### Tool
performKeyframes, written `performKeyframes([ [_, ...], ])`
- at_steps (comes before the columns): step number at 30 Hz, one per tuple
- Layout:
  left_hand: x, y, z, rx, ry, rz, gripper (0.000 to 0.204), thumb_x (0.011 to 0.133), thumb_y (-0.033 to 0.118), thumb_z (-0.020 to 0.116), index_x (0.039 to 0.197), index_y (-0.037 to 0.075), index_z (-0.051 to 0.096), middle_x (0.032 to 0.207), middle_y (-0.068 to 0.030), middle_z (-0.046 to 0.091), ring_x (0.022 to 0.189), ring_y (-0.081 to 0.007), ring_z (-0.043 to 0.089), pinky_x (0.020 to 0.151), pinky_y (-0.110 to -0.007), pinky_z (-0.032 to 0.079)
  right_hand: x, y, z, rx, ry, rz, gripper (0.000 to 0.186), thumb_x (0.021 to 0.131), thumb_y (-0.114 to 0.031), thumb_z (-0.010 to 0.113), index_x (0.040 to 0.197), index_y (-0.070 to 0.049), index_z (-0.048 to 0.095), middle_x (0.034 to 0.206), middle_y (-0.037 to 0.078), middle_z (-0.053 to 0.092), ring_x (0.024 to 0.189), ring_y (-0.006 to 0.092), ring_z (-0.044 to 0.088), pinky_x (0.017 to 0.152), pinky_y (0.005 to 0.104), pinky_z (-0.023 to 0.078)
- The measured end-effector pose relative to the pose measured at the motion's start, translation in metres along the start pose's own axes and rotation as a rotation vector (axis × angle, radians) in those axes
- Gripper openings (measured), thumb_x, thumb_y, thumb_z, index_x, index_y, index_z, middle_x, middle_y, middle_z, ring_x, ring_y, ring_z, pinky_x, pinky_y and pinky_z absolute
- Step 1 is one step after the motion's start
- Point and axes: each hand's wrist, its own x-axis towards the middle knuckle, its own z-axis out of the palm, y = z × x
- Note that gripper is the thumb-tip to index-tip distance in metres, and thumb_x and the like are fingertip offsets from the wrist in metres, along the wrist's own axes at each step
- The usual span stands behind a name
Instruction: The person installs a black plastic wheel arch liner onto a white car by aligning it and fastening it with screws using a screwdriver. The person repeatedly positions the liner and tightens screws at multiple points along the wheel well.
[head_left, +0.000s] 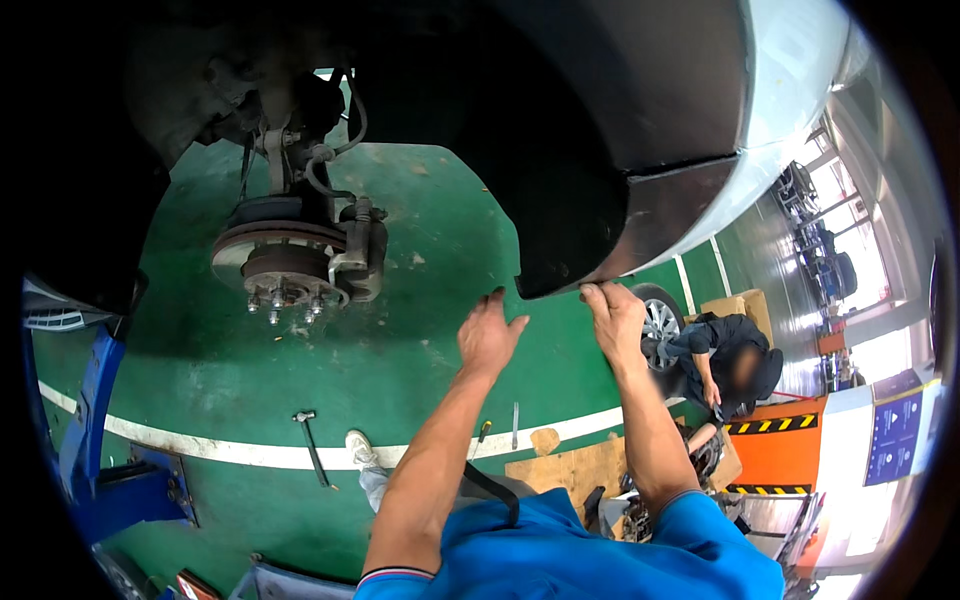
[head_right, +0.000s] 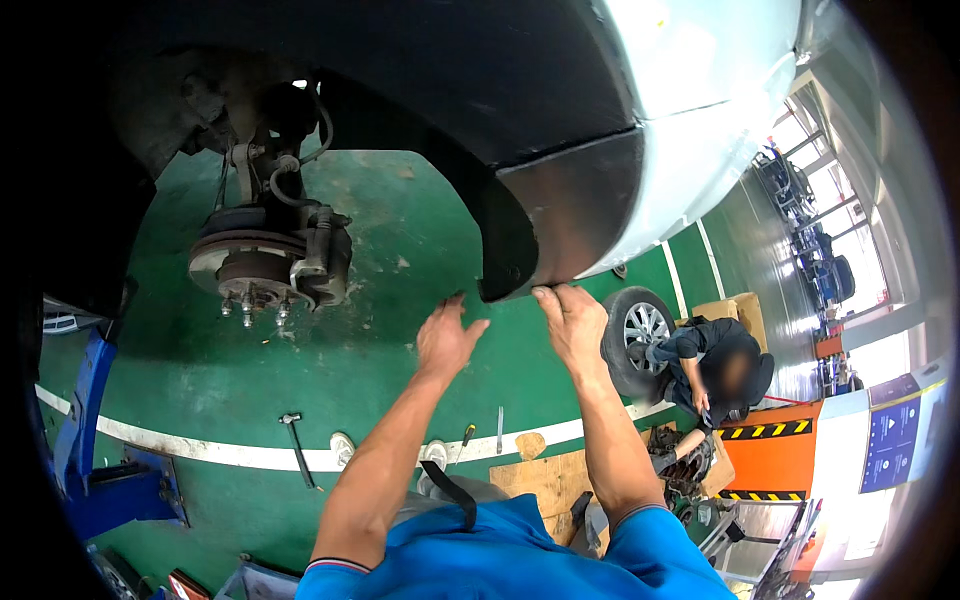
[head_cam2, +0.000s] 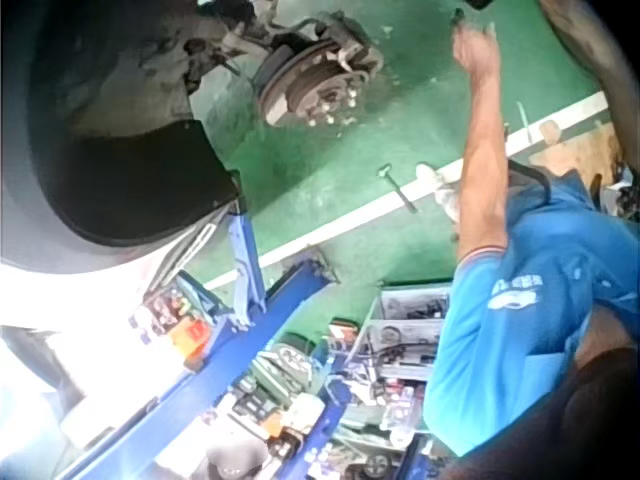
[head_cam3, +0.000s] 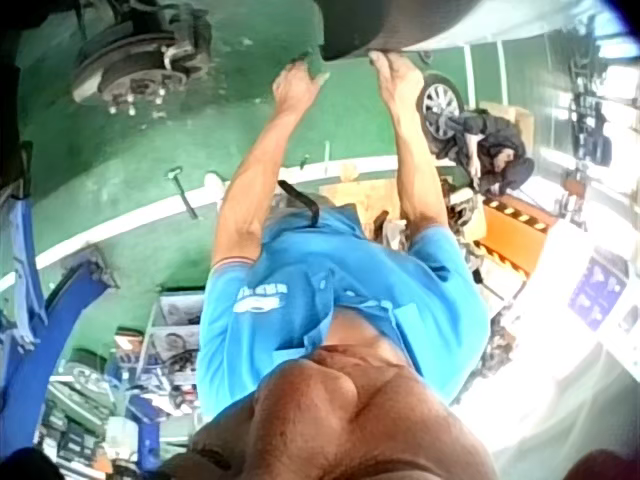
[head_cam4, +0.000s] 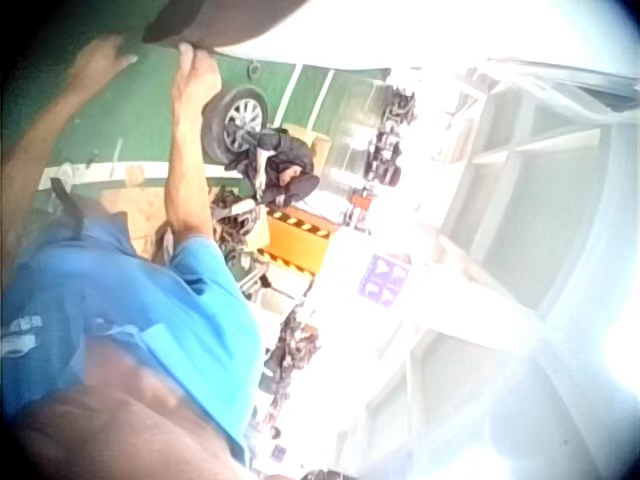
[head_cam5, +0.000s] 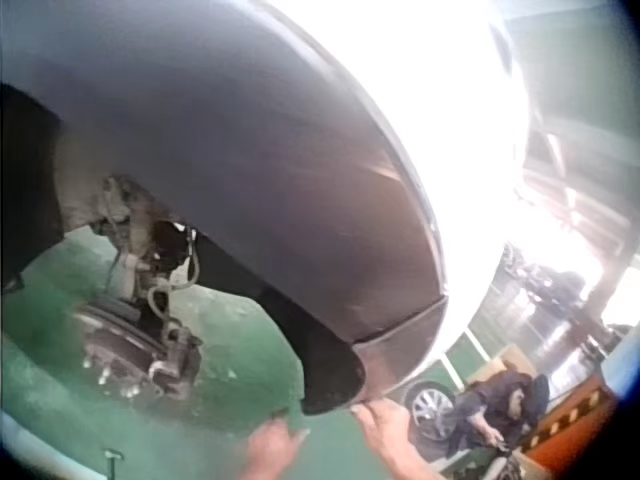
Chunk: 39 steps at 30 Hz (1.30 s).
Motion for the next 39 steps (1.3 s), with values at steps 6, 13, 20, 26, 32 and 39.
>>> performKeyframes([
  [6,0.031,0.002,0.029,-0.029,-0.062,-0.090,0.063,0.076,0.046,0.081,0.121,0.006,0.065,0.100,-0.0121,0.074,0.093,-0.0340,0.070,0.079,-0.046,0.056,-0.001,0.002,0.000,0.025,-0.005,0.010,0.027,0.090,-0.027,0.072,0.078,-0.003,0.069,0.072,0.017,0.064,0.066,0.0360,0.063,0.061,0.0440,0.048],
  [13,0.049,0.003,0.010,0.014,-0.183,-0.088,0.055,0.073,0.054,0.080,0.103,0.009,0.072,0.092,-0.0056,0.074,0.088,-0.0282,0.071,0.075,-0.043,0.056,0.003,0.003,-0.002,-0.003,-0.008,-0.046,0.025,0.089,-0.024,0.073,0.079,-0.002,0.069,0.072,0.017,0.063,0.068,0.0357,0.062,0.062,0.0437,0.049],
  [20,0.053,-0.002,0.005,0.082,-0.217,-0.073,0.065,0.072,0.058,0.080,0.116,0.011,0.069,0.091,-0.0048,0.074,0.089,-0.0271,0.071,0.076,-0.041,0.056,0.001,0.000,0.001,0.042,-0.001,-0.034,0.024,0.088,-0.022,0.074,0.079,-0.001,0.069,0.072,0.016,0.063,0.068,0.0350,0.062,0.062,0.0423,0.049],
  [26,0.051,0.001,0.000,0.141,-0.286,-0.161,0.081,0.073,0.060,0.078,0.133,0.010,0.060,0.100,-0.0063,0.075,0.098,-0.0284,0.071,0.084,-0.040,0.056,-0.001,-0.003,0.000,0.067,-0.014,-0.007,0.021,0.087,-0.021,0.074,0.081,-0.001,0.071,0.075,0.016,0.065,0.071,0.0337,0.064,0.065,0.0411,0.050],
  [32,0.041,0.015,0.010,0.161,-0.085,0.036,0.080,0.079,0.049,0.078,0.140,0.005,0.052,0.130,-0.0178,0.062,0.116,-0.0343,0.063,0.093,-0.042,0.053,0.004,-0.004,-0.011,0.004,0.014,-0.040,0.019,0.085,-0.025,0.076,0.080,-0.006,0.073,0.076,0.011,0.068,0.074,0.0302,0.065,0.067,0.0413,0.052],
  [39,0.014,0.080,-0.031,-0.354,0.052,0.252,0.046,0.087,0.021,0.075,0.123,-0.005,0.061,0.116,-0.0193,0.062,0.102,-0.0292,0.065,0.081,-0.038,0.055,-0.001,0.018,0.007,0.249,0.188,0.115,0.032,0.076,-0.039,0.082,0.069,-0.009,0.072,0.065,0.007,0.064,0.067,0.0259,0.063,0.058,0.0400,0.052],
])
